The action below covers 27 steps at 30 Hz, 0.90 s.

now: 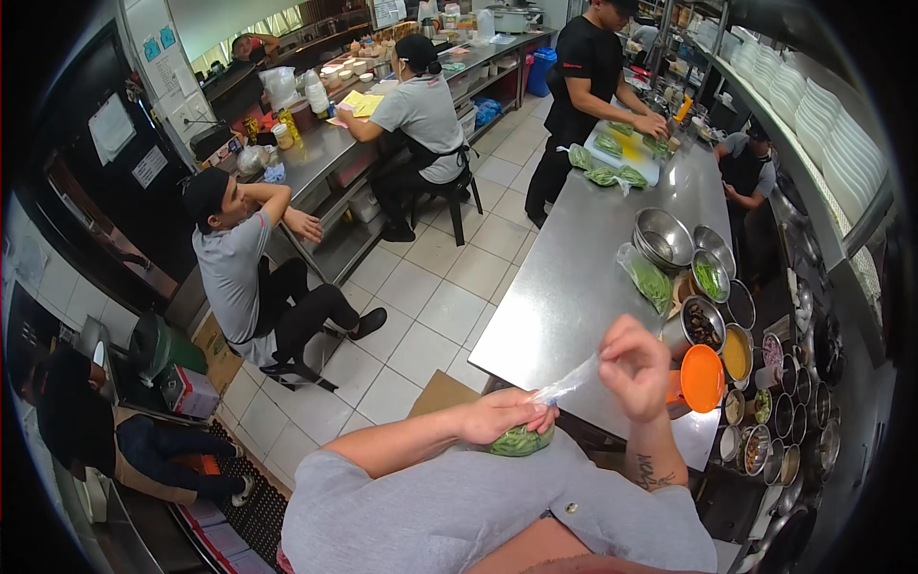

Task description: Preparing and bagging green beans in a commercial kitchen.

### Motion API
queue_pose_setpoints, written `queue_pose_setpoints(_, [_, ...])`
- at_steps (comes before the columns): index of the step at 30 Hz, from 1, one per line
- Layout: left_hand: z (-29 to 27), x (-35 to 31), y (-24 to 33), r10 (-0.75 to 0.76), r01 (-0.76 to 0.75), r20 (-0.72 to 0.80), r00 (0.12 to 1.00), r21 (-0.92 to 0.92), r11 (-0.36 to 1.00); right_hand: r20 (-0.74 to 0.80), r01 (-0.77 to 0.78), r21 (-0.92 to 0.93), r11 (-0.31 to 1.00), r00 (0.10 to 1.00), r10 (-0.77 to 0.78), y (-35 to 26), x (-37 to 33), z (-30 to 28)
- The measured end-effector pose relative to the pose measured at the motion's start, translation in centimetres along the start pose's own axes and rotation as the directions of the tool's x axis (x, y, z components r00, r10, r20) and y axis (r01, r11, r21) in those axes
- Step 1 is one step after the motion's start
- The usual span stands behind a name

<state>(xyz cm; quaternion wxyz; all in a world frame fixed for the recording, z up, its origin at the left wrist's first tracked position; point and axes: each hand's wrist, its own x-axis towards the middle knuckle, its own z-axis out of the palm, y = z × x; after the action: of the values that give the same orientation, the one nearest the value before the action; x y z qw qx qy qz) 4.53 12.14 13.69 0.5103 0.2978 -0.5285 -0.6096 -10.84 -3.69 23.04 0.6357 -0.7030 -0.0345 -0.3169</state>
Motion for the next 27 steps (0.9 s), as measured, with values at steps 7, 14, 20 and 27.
queue_pose_setpoints(7, [-1.9,1.1,1.1,-0.155,0.153,0.027,0.988,0.067,0.986,0.427,0.273,-0.817,0.508,0.878,0.214,-0.7,-0.6,2.6])
queue_pose_setpoints(14, [-4.9,2.3,2.1,-0.337,0.283,0.115,0.935,0.337,0.898,0.263,-0.09,-0.858,0.506,0.769,0.583,2.7,-2.9,0.4])
queue_pose_setpoints(20, [-8.0,5.7,3.3,0.083,-0.112,0.079,0.993,0.817,0.565,0.12,-0.623,-0.202,0.755,0.75,0.651,8.7,-4.9,-3.7])
queue_pose_setpoints(27, [-10.2,9.5,0.9,-0.106,0.038,-0.033,0.994,0.998,0.043,-0.057,-0.708,0.301,0.639,0.656,0.753,11.5,-3.9,-3.0])
